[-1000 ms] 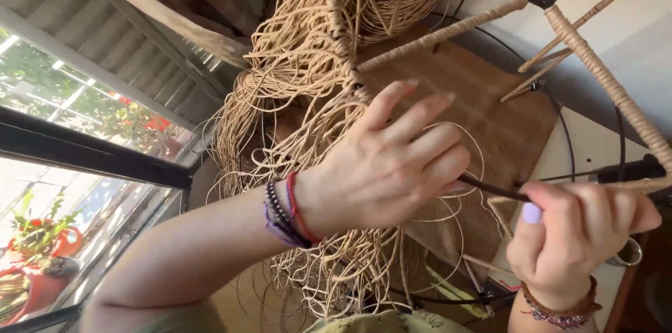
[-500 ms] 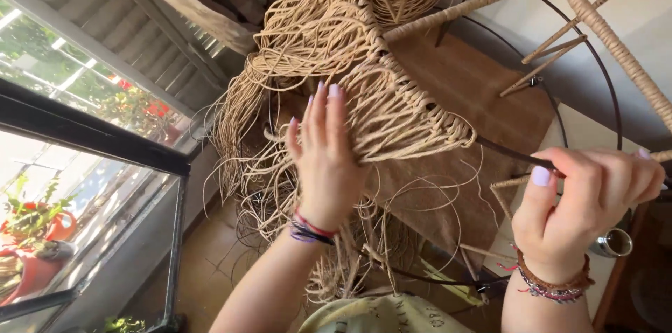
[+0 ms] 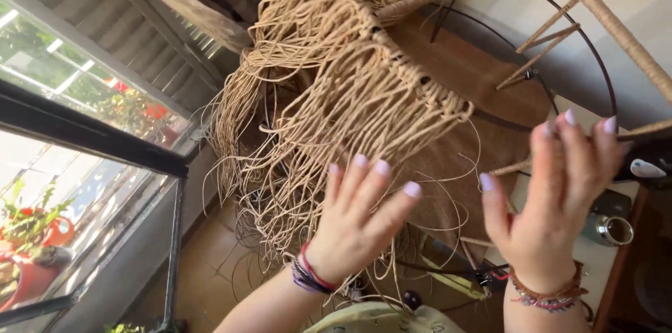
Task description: Weaving natural fibers onto a metal frame to create a furniture component like a lampshade or chair part.
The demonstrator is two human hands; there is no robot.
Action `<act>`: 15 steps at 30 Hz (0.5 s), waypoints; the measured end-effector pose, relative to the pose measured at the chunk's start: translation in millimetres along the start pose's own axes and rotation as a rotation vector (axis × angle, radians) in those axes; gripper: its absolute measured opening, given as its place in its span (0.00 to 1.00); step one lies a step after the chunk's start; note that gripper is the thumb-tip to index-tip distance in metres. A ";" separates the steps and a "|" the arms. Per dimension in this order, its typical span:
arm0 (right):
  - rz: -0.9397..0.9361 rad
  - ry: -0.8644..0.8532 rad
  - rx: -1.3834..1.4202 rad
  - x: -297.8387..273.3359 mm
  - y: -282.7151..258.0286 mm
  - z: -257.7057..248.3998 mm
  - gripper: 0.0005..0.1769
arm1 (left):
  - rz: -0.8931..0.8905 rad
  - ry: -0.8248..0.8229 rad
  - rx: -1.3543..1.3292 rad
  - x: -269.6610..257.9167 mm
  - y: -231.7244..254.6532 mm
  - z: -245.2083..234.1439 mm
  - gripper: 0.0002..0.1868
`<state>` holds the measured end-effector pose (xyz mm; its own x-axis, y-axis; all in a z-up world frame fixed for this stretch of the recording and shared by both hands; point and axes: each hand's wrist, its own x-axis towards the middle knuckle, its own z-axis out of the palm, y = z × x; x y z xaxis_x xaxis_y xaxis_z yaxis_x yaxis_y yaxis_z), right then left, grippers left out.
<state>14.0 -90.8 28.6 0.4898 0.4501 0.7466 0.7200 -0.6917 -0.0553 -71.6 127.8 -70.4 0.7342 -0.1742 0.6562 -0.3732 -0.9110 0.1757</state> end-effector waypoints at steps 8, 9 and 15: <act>0.061 -0.175 0.131 -113.2 -2.3 7.7 0.35 | 0.170 -0.076 -0.226 20.9 53.8 5.1 0.22; 0.076 -0.204 0.142 -126.4 -2.3 3.8 0.34 | 0.164 -0.100 -0.262 18.7 63.2 8.9 0.22; 0.154 -0.280 0.086 -185.9 10.5 -57.9 0.32 | 0.171 -0.175 -0.456 22.1 132.9 24.5 0.22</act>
